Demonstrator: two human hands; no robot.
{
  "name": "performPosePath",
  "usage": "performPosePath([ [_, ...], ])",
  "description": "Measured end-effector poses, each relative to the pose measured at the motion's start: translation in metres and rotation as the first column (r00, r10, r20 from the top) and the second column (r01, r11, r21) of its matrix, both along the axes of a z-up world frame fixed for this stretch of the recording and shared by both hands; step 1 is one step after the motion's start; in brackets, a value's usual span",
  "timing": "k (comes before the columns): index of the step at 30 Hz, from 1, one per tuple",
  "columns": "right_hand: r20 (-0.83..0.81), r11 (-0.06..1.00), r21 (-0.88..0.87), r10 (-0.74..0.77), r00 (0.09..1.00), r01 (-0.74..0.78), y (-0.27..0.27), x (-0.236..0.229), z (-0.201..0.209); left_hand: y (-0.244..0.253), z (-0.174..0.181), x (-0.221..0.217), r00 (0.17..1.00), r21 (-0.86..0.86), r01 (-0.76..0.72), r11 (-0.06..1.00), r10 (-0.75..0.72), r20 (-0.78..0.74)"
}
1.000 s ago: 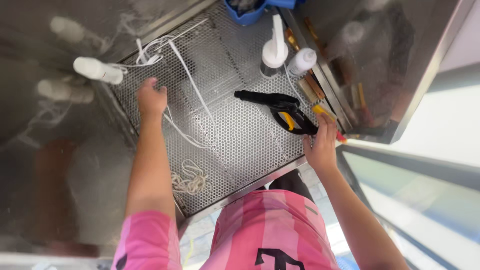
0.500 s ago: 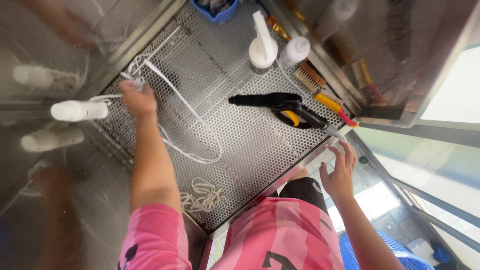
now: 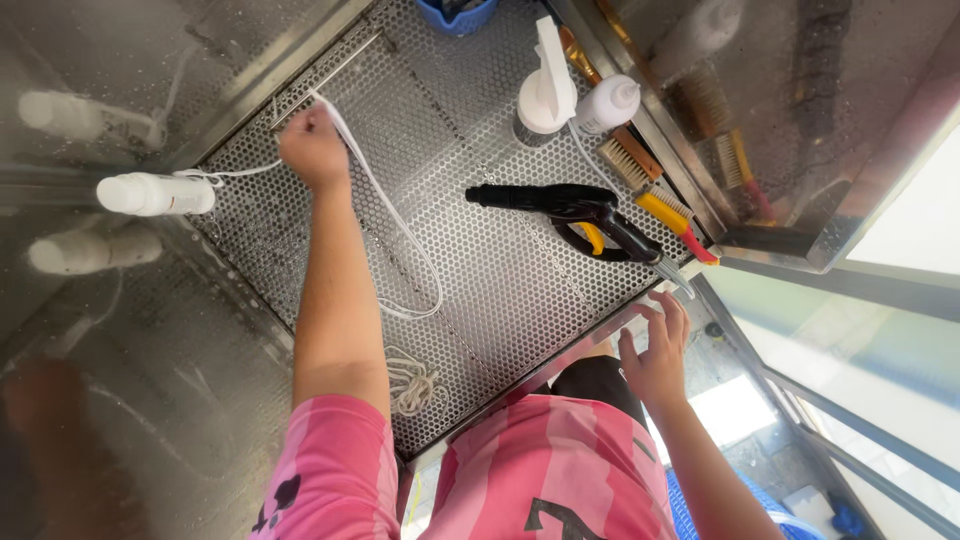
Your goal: The person holds shoelaces over a sink and sprays them with a high-pressure nozzle, then wipes and stretches the laces by hand to remove dirt.
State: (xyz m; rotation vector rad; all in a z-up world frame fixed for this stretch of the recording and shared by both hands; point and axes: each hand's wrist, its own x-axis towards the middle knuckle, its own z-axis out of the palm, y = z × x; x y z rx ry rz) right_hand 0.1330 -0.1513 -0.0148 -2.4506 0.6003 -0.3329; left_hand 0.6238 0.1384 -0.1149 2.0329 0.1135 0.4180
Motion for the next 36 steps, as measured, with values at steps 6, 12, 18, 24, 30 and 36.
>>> performPosePath([
  [6,0.062,0.923,0.375,0.068,0.996,-0.086,0.021,0.038,0.028,-0.052,0.095,-0.115,0.923,-0.100,0.343,0.934,-0.355,-0.151],
  [12,0.372,0.829,0.322,0.334,0.866,-0.458,0.056,0.118,0.049,-0.084,0.210,-0.261,0.667,-0.192,0.702,0.685,-0.728,-0.157],
  [18,0.252,-0.009,0.968,0.091,0.964,-0.252,0.068,0.130,0.018,-0.093,0.259,-0.308,0.528,-0.104,0.843,0.528,-0.849,-0.023],
  [24,0.157,0.551,0.792,0.234,0.960,-0.264,0.024,0.065,0.018,-0.055,0.152,-0.200,0.878,-0.207,0.391,0.897,-0.431,-0.209],
  [30,0.017,0.640,0.766,0.083,0.996,-0.067,0.015,0.046,0.050,-0.016,0.013,-0.062,0.981,0.351,0.167,0.922,-0.118,-0.157],
  [36,0.091,0.754,0.642,0.108,0.990,-0.141,0.011,0.035,0.058,-0.023,-0.007,-0.068,0.992,0.510,0.122,0.851,-0.098,-0.074],
])
